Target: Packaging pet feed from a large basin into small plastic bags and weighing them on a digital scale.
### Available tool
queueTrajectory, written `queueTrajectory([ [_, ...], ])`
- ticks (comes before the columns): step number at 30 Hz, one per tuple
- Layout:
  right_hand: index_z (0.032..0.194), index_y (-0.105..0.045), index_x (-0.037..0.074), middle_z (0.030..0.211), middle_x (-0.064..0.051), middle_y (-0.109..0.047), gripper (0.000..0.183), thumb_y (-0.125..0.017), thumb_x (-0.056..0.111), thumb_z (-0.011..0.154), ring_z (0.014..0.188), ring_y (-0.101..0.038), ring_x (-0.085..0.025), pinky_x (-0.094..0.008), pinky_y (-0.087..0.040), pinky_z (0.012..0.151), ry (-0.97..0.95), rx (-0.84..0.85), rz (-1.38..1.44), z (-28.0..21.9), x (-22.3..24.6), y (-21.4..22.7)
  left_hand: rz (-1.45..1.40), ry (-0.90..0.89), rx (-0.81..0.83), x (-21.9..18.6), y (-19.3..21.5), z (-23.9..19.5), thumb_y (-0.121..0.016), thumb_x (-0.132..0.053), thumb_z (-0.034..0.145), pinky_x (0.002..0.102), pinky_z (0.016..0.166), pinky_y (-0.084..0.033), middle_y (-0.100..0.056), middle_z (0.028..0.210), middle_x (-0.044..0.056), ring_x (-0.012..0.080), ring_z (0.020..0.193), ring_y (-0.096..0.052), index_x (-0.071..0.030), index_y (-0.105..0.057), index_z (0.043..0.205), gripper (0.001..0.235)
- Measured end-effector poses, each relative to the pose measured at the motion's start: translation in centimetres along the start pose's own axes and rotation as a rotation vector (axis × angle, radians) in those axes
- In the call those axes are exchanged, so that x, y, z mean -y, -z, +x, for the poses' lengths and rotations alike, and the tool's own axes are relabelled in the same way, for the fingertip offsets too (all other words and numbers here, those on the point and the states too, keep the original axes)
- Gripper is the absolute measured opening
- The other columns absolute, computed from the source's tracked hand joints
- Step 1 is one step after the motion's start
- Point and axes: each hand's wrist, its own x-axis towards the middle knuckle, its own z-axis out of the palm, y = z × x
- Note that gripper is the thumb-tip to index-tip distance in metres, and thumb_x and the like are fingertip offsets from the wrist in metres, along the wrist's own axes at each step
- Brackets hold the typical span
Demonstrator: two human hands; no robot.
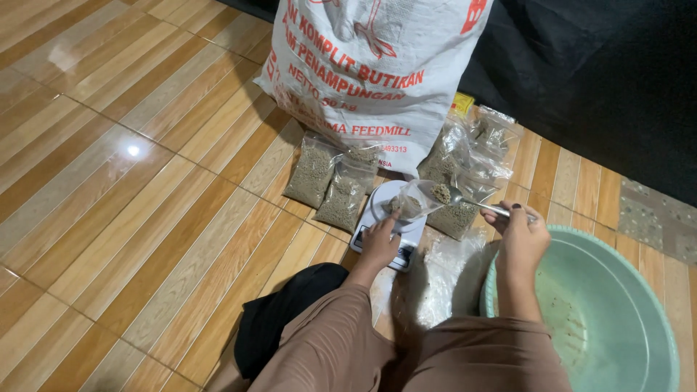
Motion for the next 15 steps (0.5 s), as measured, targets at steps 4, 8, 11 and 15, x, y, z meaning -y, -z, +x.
queueTrajectory([
  [4,0.100,-0.053,-0.013,0.088,-0.028,-0.060,0.017,-0.039,-0.004,0.096,0.078,-0.065,-0.036,-0.041,-0.057,0.068,0.316,0.198,-0.383,-3.1,2.5,-2.9,-0.001,-0.051,-0.039,1.2,-0.7,1.0,-0.038,-0.012,0.092,0.063,0.104,-0.009,-0.034,0.141,0.019,0.0398,0.130,-0.028,-0.011,-0.027,0.144,0.053],
  [8,0.099,-0.059,-0.010,0.086,-0.020,-0.060,0.016,-0.043,-0.008,0.096,0.079,-0.065,-0.032,-0.036,-0.056,0.069,0.597,0.301,-0.593,-4.3,2.1,-2.6,0.014,-0.048,-0.070,-0.5,0.5,0.1,-0.037,-0.009,0.090,0.063,0.104,-0.011,-0.036,0.140,0.021,0.0405,0.129,-0.031,-0.010,-0.029,0.143,0.053],
  [11,0.100,-0.060,-0.008,0.087,-0.018,-0.059,0.017,-0.043,-0.006,0.098,0.081,-0.064,-0.032,-0.035,-0.056,0.069,0.674,0.260,-0.548,-5.7,2.8,-1.0,-0.007,-0.088,-0.126,-0.1,0.9,0.5,-0.039,-0.007,0.088,0.064,0.104,-0.012,-0.037,0.140,0.021,0.0407,0.128,-0.033,-0.011,-0.027,0.144,0.057],
  [15,0.108,-0.049,-0.013,0.099,-0.024,-0.060,0.015,-0.037,-0.011,0.099,0.094,-0.061,-0.029,-0.032,-0.053,0.088,0.508,0.151,-0.469,-9.1,5.7,2.2,0.110,-0.166,-0.339,-0.1,1.9,0.2,-0.050,-0.004,0.078,0.048,0.098,-0.032,-0.049,0.133,0.010,0.0303,0.116,-0.048,-0.011,-0.039,0.133,0.056],
])
